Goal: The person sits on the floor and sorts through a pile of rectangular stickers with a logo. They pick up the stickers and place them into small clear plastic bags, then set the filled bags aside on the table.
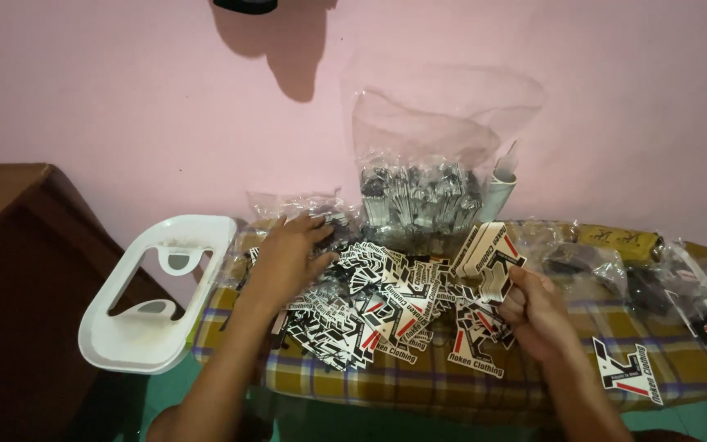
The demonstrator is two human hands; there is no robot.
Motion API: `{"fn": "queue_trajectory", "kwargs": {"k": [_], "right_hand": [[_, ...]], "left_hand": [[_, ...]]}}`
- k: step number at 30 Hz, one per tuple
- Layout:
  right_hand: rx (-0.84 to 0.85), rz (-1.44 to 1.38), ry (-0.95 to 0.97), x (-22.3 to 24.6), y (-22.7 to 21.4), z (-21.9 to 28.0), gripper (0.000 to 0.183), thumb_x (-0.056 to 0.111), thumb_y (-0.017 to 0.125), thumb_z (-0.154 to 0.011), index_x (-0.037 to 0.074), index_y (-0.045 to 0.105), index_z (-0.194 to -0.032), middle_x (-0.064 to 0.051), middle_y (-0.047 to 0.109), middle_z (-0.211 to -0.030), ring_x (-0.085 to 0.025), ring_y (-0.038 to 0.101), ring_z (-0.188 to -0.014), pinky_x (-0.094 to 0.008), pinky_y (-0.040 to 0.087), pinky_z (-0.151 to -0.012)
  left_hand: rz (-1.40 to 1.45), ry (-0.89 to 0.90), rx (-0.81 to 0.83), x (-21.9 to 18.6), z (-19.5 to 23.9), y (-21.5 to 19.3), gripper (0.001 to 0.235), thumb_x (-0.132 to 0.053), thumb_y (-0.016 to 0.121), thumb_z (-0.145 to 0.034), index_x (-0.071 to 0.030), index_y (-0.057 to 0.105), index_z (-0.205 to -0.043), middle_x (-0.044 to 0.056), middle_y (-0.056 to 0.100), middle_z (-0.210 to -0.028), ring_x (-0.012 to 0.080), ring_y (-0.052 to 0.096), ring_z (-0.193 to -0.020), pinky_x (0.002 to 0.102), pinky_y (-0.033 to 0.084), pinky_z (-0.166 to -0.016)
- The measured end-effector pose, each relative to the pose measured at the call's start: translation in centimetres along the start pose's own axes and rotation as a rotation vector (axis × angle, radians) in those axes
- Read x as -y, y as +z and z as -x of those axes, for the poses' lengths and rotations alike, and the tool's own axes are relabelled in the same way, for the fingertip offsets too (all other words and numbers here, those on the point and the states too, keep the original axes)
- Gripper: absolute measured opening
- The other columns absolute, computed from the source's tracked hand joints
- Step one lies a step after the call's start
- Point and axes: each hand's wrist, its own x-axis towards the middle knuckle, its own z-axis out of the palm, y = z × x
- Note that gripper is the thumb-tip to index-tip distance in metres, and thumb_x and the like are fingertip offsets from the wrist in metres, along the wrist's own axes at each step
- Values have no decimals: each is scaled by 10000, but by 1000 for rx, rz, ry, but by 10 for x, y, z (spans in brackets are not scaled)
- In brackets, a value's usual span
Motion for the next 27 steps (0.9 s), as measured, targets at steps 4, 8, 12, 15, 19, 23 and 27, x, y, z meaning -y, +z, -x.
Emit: {"fn": "queue_trajectory", "kwargs": {"k": [4,8,12,15,19,23,27], "right_hand": [[34,-33,5,-5,-4,-7,437,183,568,-991,205,343,-617,120,110,-513,-24,96,-385,-198,119,-353],[50,-50,32,0,1,-8,428,197,597,-985,203,354,-633,112,118,-531,-40,105,-398,-211,135,-354],[54,-67,11,8,12,-1,440,196,579,-1007,203,355,-628,113,104,-542,-31,93,-398,-199,128,-362],[57,-89,14,-2,6,-4,436,181,569,-999,208,352,-622,113,109,-539,-30,94,-400,-203,119,-365],[83,-94,7,-3,2,-4,448,159,559,-994,211,334,-610,86,97,-553,-50,90,-413,-235,115,-378],[91,-100,-10,-7,0,-5,437,155,574,-976,222,351,-607,81,104,-546,-44,90,-401,-230,118,-366],[123,-81,-30,-8,0,-4,449,159,582,-989,235,354,-609,87,136,-544,-44,114,-404,-221,144,-378]], "left_hand": [[116,-220,-77,-11,-8,-8,233,-251,694,-898,-210,817,-1092,47,773,-1180,402,701,-1087,581,514,-963],[300,-283,-234,21,-31,16,180,-324,692,-908,-296,824,-1026,-57,792,-1049,297,712,-1078,477,544,-963],[599,-329,-485,24,-44,23,135,-124,742,-829,-205,830,-891,44,777,-789,189,733,-854,344,567,-801],[691,-350,-619,24,-53,19,104,-107,749,-844,-161,824,-892,62,751,-728,117,658,-735,316,561,-713],[710,-306,-750,24,-66,8,92,-111,752,-869,-162,825,-892,36,747,-729,68,620,-721,277,548,-696],[694,-313,-784,4,-67,-4,75,-122,783,-853,-150,828,-905,50,767,-769,72,667,-743,277,563,-734],[681,-224,-898,-2,-70,-11,104,-62,750,-869,-101,823,-932,97,782,-832,138,720,-827,319,577,-815]]}}
